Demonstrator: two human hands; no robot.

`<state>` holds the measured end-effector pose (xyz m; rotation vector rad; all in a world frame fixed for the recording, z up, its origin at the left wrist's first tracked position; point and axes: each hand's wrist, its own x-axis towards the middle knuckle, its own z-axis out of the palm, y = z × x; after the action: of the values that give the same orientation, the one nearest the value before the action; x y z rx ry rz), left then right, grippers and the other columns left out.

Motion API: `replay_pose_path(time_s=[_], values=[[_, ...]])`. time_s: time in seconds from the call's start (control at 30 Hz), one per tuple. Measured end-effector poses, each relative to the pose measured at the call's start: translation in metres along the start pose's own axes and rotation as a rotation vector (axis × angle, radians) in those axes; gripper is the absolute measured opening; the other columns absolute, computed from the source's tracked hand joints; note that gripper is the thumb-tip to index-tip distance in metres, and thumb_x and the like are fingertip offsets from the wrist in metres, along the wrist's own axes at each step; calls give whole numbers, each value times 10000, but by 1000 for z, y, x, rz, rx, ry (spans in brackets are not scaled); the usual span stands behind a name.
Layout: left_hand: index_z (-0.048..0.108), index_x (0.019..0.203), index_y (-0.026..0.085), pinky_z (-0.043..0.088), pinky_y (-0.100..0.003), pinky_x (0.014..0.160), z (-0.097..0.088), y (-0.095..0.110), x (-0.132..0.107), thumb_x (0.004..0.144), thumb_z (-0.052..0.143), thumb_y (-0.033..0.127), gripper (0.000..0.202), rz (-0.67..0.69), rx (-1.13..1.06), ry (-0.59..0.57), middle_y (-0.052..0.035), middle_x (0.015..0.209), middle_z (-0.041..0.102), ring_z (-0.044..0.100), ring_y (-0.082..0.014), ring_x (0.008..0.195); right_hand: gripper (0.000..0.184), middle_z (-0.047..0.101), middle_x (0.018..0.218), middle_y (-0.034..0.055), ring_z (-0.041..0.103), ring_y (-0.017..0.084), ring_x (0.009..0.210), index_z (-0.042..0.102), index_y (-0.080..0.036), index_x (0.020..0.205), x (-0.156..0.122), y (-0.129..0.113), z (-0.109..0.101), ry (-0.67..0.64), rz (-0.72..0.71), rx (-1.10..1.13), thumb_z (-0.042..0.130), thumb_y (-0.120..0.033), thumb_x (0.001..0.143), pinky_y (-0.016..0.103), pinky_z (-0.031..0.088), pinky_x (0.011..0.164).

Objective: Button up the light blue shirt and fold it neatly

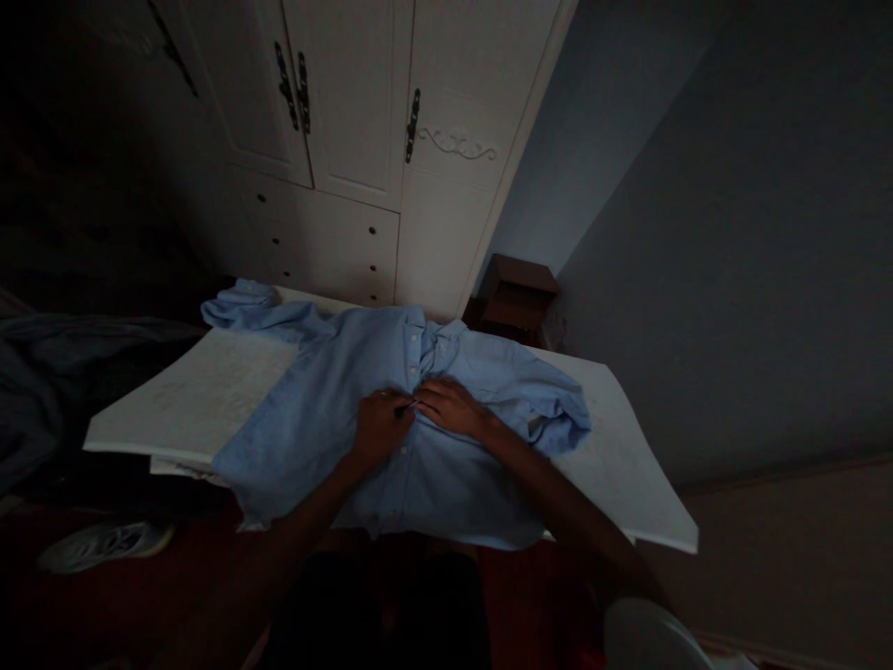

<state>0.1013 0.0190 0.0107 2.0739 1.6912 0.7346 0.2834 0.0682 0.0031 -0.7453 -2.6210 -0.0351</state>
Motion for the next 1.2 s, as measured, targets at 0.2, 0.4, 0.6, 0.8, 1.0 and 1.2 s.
replay_pose_path(time_s=[0.2, 0.4, 0.6, 0.8, 1.0, 1.2], values=[[743, 999, 213, 404, -392, 917, 1, 4, -2, 868, 518, 214, 261, -22, 22, 21, -65, 1028, 712, 593, -232, 1017, 322, 670, 905, 83, 601, 193, 833, 663, -170, 994, 0, 1, 1, -47, 29, 54, 409, -368, 1016, 346, 476, 797], [747, 968, 226, 412, -382, 916, 3, 4, -3, 850, 528, 172, 255, -37, 18, 56, -52, 1135, 685, 578, -227, 1053, 311, 666, 943, 81, 602, 191, 870, 650, -175, 1017, 0, 2, 0, -70, 24, 114, 404, -365, 1017, 339, 478, 820], [707, 1048, 194, 401, -398, 920, 1, 10, -10, 875, 452, 111, 319, 29, 101, 29, -77, 1157, 671, 560, -235, 1064, 296, 653, 931, 81, 603, 192, 872, 637, -180, 1004, 0, 2, 2, -53, 52, 179, 415, -375, 1012, 336, 496, 817], [678, 1074, 174, 386, -399, 910, 2, 11, -13, 889, 421, 102, 326, 41, 143, 17, -100, 1153, 668, 556, -243, 1063, 250, 655, 937, 79, 610, 193, 878, 624, -186, 1006, 0, 1, 3, -54, 59, 201, 432, -346, 1007, 340, 506, 827], [682, 1066, 173, 382, -412, 920, 0, 12, -12, 870, 434, 100, 324, 37, 118, 18, -108, 1134, 677, 563, -250, 1060, 245, 672, 947, 81, 624, 192, 889, 632, -189, 1007, -1, 0, 1, -34, 39, 186, 439, -339, 1004, 344, 517, 827], [714, 989, 190, 388, -403, 935, -1, 8, -9, 849, 543, 211, 222, 77, 50, 28, -71, 1116, 703, 576, -246, 1060, 260, 682, 924, 87, 626, 190, 865, 650, -185, 994, -3, 1, 4, 23, 9, 133, 435, -330, 1006, 338, 531, 802]])
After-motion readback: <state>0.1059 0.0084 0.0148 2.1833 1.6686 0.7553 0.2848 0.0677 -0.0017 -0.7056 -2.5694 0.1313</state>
